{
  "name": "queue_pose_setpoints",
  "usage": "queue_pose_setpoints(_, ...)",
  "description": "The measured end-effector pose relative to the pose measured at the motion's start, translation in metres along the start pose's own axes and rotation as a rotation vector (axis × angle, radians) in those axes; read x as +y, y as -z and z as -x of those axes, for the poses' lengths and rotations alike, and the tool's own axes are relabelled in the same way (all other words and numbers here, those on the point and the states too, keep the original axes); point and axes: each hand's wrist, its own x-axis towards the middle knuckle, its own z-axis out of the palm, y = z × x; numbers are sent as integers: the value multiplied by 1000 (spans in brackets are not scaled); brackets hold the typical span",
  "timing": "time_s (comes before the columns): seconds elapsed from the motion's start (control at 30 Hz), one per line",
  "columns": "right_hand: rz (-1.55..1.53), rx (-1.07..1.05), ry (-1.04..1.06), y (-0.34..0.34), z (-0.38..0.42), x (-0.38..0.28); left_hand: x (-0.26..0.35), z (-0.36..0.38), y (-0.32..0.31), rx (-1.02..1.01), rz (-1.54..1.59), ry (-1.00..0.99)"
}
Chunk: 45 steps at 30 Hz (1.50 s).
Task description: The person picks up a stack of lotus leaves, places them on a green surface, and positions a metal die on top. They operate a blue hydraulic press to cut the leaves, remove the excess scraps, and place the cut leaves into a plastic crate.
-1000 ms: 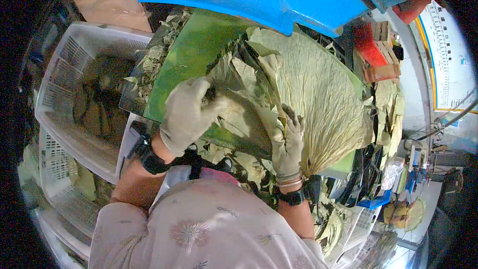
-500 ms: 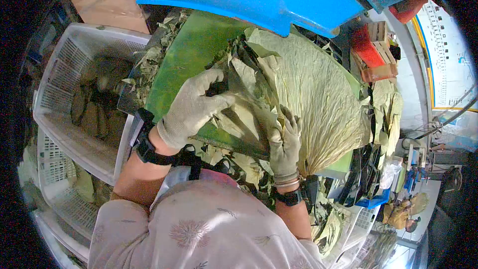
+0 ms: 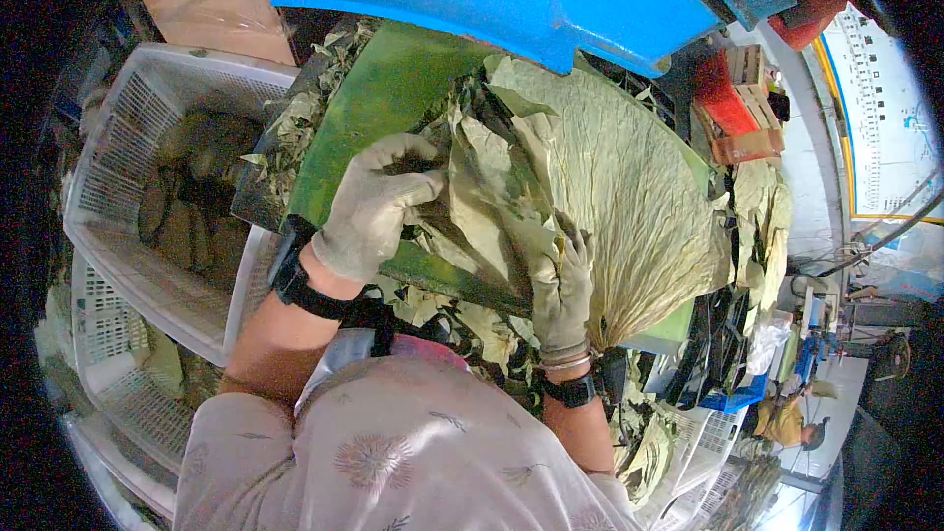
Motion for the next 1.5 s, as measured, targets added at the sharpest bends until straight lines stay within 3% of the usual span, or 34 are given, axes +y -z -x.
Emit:
queue_pose_setpoints(0.13,-55,8,-4,-2,3,6,1,6,22,47,134,46)
queue_pose_setpoints(0.23,-48,28,-23,-3,1,2,1,12,30,85,151,-60)
queue_pose_setpoints(0.47,482,-133,252,-1,-13,-35,15,23,20,100,191,-37)
queue_pose_setpoints(0.57,682,-270,285,1,-14,-44,16,22,18,51,42,-146)
queue_pose_setpoints(0.63,664,-255,279,1,-13,-41,19,23,15,37,-112,-192)
queue_pose_setpoints(0.87,575,-244,285,2,-12,-27,44,18,2,-2,-152,-221)
queue_pose_setpoints(0.93,703,-255,294,-2,-11,-29,55,19,4,15,-453,-245)
queue_pose_setpoints(0.97,776,-314,226,-3,-12,-37,54,19,3,17,-454,-246)
queue_pose_setpoints(1.03,762,-306,228,-6,-11,-42,49,21,-4,210,-772,-663)
queue_pose_setpoints(1.1,744,-326,217,-7,-11,-44,43,23,-19,166,-897,-890)
queue_pose_setpoints(1.17,877,-406,171,-9,-14,-47,32,34,-47,16,-765,-948)
queue_pose_setpoints(1.23,1027,-505,110,-11,-16,-47,21,40,-72,-259,-885,-835)
queue_pose_setpoints(1.27,1045,-506,104,-13,-14,-42,14,37,-82,-252,-885,-840)
queue_pose_setpoints(1.37,1011,-439,115,-15,-10,-28,-24,24,-92,-347,-1392,-826)
queue_pose_setpoints(1.5,1026,-315,229,-16,-9,-36,-57,11,-74,-245,-1393,-747)
